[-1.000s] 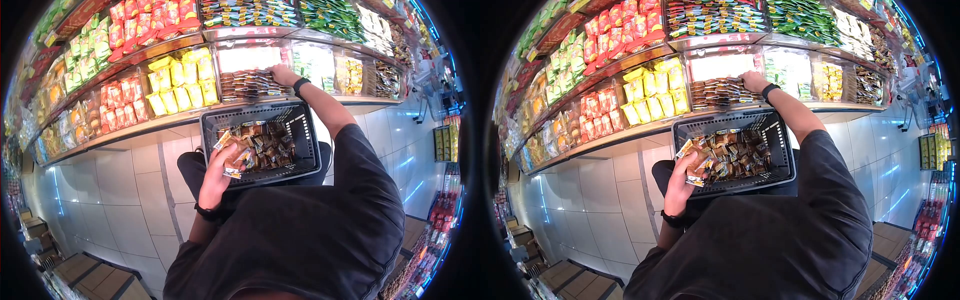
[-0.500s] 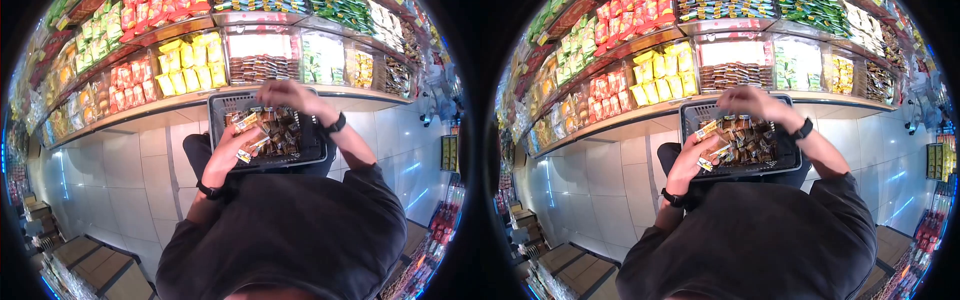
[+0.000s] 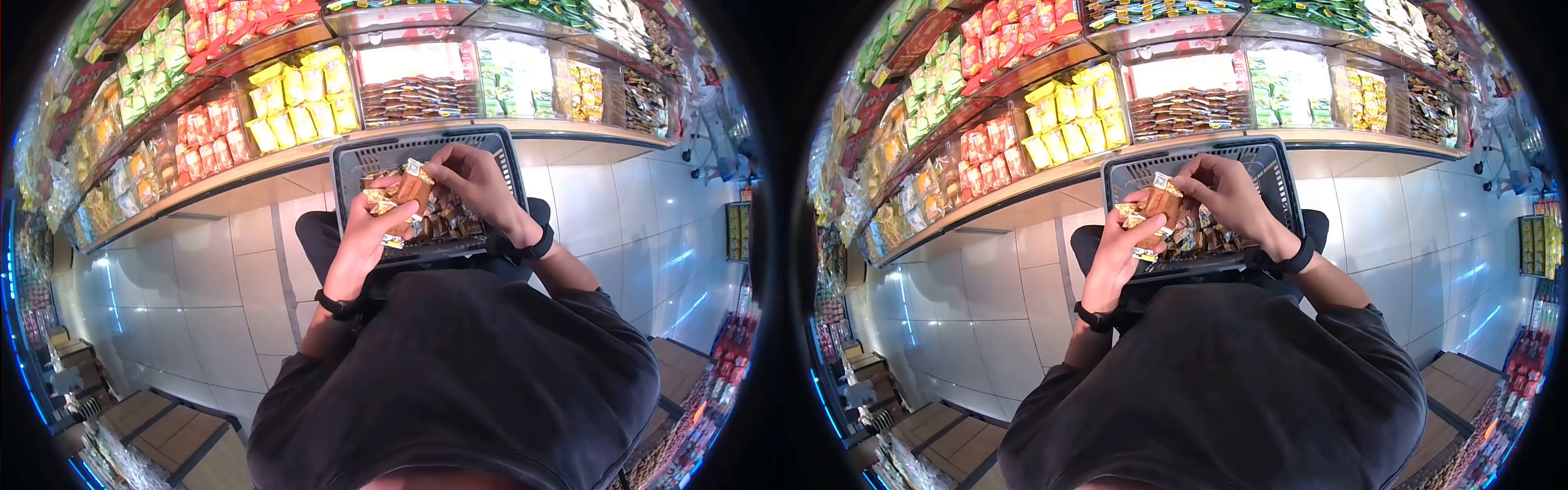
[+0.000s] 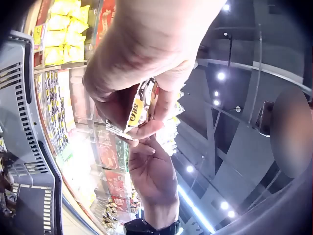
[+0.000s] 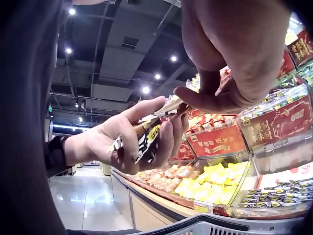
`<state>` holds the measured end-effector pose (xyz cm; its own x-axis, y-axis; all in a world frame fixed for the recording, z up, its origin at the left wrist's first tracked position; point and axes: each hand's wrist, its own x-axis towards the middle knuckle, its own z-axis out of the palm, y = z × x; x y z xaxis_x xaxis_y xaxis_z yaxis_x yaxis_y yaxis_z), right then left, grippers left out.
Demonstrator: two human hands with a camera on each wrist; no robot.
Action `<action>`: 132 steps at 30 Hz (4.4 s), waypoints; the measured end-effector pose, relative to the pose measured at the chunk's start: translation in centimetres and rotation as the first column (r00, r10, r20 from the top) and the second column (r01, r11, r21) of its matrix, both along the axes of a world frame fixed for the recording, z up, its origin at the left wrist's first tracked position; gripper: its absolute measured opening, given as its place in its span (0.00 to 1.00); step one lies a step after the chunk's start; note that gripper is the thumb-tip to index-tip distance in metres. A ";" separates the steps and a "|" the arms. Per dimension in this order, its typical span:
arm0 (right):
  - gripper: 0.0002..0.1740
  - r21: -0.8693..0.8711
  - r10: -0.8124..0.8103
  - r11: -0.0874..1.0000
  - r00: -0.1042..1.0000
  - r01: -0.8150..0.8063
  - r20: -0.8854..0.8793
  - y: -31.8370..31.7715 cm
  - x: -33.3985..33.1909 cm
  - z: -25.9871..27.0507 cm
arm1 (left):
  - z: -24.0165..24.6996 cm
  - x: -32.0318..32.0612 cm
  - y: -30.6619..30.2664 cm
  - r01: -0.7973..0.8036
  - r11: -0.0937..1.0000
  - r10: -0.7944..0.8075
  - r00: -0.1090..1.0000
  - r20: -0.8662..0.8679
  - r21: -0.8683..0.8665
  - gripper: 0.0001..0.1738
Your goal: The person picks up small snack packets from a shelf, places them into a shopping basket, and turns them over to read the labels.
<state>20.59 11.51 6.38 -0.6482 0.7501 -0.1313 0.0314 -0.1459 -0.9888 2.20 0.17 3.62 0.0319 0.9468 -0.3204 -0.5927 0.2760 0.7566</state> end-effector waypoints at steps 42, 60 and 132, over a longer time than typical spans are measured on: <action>0.13 0.098 0.271 0.960 0.959 -0.263 -0.084 0.4 1.1 2.6 | 2.0 -0.7 -0.9 -0.072 0.995 0.066 0.995 0.080 0.066 0.13; 0.10 0.981 0.121 0.193 0.993 -0.009 -0.015 0.4 0.9 3.7 | 6.5 1.5 -2.8 -0.100 0.947 0.161 0.970 -0.180 0.305 0.19; 0.28 0.520 0.016 0.842 0.969 -0.145 0.245 -3.5 -3.4 -2.0 | -2.0 0.1 1.3 -0.373 0.928 0.372 0.928 -0.020 -0.022 0.14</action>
